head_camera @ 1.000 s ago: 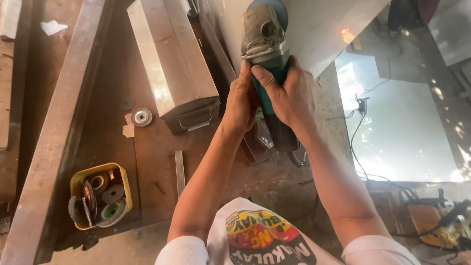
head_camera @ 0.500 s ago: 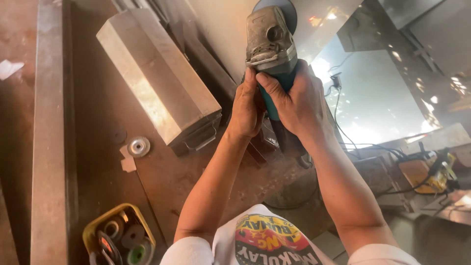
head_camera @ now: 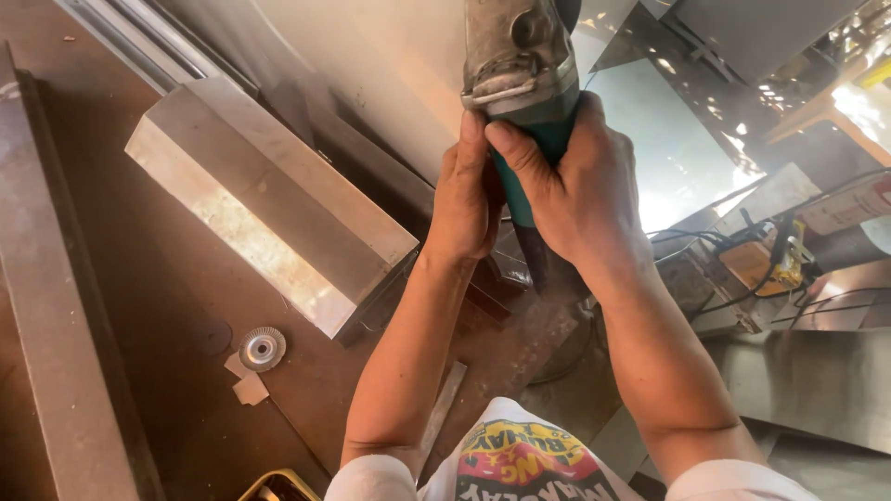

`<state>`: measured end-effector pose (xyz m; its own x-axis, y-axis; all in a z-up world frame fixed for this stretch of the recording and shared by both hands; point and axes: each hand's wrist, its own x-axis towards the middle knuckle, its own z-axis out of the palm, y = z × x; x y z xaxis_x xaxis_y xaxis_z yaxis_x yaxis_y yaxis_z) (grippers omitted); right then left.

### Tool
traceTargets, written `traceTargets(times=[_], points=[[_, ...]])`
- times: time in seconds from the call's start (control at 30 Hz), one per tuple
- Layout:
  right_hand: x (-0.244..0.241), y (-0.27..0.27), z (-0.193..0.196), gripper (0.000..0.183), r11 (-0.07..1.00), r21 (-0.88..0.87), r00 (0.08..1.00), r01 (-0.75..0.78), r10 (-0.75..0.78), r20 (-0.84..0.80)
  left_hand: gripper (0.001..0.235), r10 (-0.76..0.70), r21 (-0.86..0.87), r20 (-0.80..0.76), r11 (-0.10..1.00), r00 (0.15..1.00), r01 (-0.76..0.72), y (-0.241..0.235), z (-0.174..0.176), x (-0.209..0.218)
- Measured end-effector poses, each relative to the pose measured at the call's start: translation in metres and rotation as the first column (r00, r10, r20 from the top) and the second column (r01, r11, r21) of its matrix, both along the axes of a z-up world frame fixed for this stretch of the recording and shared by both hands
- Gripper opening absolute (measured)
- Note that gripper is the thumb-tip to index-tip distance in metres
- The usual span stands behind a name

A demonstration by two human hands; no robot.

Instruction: Grinding and smoothing welds on a metal box using an angle grinder.

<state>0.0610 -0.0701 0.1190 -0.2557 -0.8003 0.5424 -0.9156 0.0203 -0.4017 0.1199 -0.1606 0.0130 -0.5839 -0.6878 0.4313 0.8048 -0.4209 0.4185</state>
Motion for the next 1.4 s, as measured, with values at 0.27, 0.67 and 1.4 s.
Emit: traceTargets(times=[0.27,0.67,1.4], points=[[0.006,-0.008,0.005,0.071,0.999,-0.030,1.000,0.013,-0.012,0.019,0.073,0.002,-0.019,0.058,1.000,0.998,-0.001,-0.011,0.006,0.007],[0.004,-0.008,0.004,0.068,0.999,-0.048,1.000,-0.008,0.008,0.003,0.074,0.027,-0.019,0.028,0.999,0.999,-0.026,-0.009,0.005,0.002],[-0.006,-0.006,-0.004,0.071,0.998,-0.039,0.999,-0.044,0.044,-0.009,0.073,0.037,-0.047,0.014,0.998,0.999,-0.036,-0.002,0.002,0.001]])
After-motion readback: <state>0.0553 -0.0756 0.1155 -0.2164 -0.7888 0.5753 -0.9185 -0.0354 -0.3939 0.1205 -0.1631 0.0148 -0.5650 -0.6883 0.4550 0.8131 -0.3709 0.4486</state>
